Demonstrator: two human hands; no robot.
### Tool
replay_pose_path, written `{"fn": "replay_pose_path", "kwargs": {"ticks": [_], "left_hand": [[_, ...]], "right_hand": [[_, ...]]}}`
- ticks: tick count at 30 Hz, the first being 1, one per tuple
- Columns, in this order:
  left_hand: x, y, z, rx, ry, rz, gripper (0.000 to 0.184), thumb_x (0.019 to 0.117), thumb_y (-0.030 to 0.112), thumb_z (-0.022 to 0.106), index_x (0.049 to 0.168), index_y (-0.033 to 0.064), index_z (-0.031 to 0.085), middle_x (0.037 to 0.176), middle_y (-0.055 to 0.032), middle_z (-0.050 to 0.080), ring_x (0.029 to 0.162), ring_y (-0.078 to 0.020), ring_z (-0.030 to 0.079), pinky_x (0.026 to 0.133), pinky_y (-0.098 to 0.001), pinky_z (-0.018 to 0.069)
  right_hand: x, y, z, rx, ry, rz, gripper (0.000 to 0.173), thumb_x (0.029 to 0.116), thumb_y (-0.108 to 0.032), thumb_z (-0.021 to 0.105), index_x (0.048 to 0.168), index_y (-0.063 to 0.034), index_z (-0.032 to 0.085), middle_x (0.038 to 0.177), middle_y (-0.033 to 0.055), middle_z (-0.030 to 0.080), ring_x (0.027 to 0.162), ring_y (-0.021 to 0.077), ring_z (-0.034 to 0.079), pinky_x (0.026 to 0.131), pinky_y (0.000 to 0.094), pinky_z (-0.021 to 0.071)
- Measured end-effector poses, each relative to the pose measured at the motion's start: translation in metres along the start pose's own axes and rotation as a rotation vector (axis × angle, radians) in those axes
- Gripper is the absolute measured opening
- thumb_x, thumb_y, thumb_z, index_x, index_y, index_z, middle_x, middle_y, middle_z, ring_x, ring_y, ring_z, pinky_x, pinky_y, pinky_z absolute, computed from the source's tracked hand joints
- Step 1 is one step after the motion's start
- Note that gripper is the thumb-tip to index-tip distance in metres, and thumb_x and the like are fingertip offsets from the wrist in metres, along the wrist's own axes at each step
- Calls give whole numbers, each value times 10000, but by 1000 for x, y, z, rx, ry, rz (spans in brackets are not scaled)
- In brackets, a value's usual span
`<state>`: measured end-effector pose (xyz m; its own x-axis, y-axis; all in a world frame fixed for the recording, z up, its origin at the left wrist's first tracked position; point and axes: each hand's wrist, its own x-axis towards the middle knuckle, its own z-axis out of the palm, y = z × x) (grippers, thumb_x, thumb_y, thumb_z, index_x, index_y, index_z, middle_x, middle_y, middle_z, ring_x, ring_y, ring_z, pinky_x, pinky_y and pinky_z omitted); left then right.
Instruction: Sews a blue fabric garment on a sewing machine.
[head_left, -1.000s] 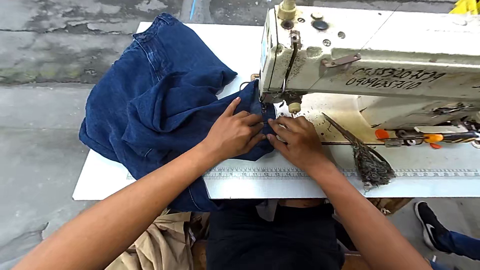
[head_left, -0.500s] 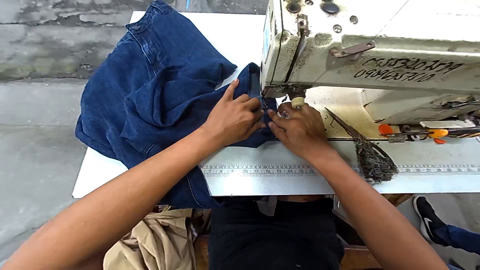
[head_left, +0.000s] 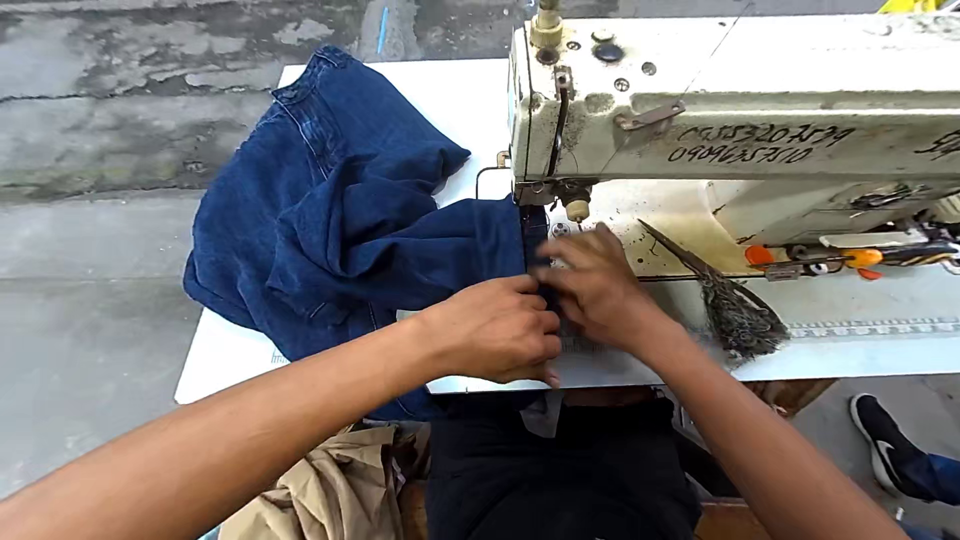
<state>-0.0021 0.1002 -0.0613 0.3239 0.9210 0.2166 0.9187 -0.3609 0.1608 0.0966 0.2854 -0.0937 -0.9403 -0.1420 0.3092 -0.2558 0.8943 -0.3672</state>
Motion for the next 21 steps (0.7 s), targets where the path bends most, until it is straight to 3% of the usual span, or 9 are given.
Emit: {"fn": "replay_pose_path", "kwargs": {"ticks": [1, 3, 7, 9, 11, 13, 16, 18, 21], "left_hand": [[0, -2, -3, -18, 83, -53, 529, 1075, 445, 435, 729, 112, 656, 699, -41, 619, 730, -216, 648, 793, -411, 520], [0, -9, -3, 41, 160, -239, 496, 1070, 424, 445, 796, 118, 723, 808, -37, 701, 849, -208, 686, 883, -444, 511], [-6, -31, 20, 198, 73, -570, 371, 1026, 375, 515, 1082, 138, 795, 1108, -69, 742, 931, -271, 695, 839, -522, 491], [-8, -31, 26, 227, 56, -598, 366, 1007, 385, 523, 1101, 161, 798, 1140, -55, 731, 914, -265, 676, 814, -518, 466], [-7, -29, 28, 244, 52, -605, 367, 1005, 395, 519, 1091, 173, 799, 1118, -48, 731, 898, -258, 669, 813, -510, 456], [-7, -29, 28, 242, 45, -617, 390, 1013, 423, 507, 1119, 187, 799, 1111, -48, 727, 900, -255, 661, 825, -507, 446], [-7, -31, 28, 234, 48, -630, 396, 1006, 439, 512, 1115, 187, 798, 1150, -36, 728, 919, -241, 665, 833, -503, 448], [-8, -29, 29, 233, 70, -648, 412, 991, 439, 537, 1129, 139, 783, 1196, -51, 726, 940, -248, 678, 833, -506, 455], [-7, -27, 30, 231, 68, -692, 461, 976, 455, 553, 1171, 94, 763, 1338, -67, 684, 1002, -250, 688, 860, -514, 462]], "right_hand": [[-11, -3, 4, 57, 19, -35, 163, 840, -106, 713, 967, -164, 798, 1124, 45, 714, 1161, 318, 632, 1068, 752, 328], [-31, -5, 17, 99, 43, -39, 165, 830, -99, 678, 921, -161, 800, 1078, 28, 731, 1123, 302, 645, 1044, 726, 360], [-28, -3, 17, 117, 16, -1, 282, 931, -136, 568, 1042, -194, 821, 1069, -15, 727, 1082, 250, 629, 1029, 622, 391], [-16, 2, 9, 149, 28, 25, 259, 928, -134, 576, 1018, -166, 817, 1032, -3, 740, 1022, 237, 660, 983, 580, 451], [-1, 12, 9, 74, 116, 33, 272, 938, -157, 578, 1099, -144, 798, 1085, 39, 737, 1011, 267, 665, 920, 537, 495], [12, 24, 13, -58, 113, 49, 345, 993, -265, 540, 1241, -158, 753, 1215, 61, 711, 1087, 319, 639, 969, 585, 461], [20, 32, 18, -176, 8, 85, 449, 1011, -431, 478, 1316, -198, 712, 1270, 48, 674, 1105, 343, 606, 971, 674, 399], [20, 29, 14, -203, -51, 115, 472, 1008, -443, 474, 1353, -203, 688, 1315, 53, 658, 1150, 364, 597, 1016, 739, 338], [21, 24, 9, -235, -106, 151, 487, 1001, -444, 472, 1374, -200, 671, 1322, 69, 639, 1160, 374, 579, 1030, 752, 312]]}}
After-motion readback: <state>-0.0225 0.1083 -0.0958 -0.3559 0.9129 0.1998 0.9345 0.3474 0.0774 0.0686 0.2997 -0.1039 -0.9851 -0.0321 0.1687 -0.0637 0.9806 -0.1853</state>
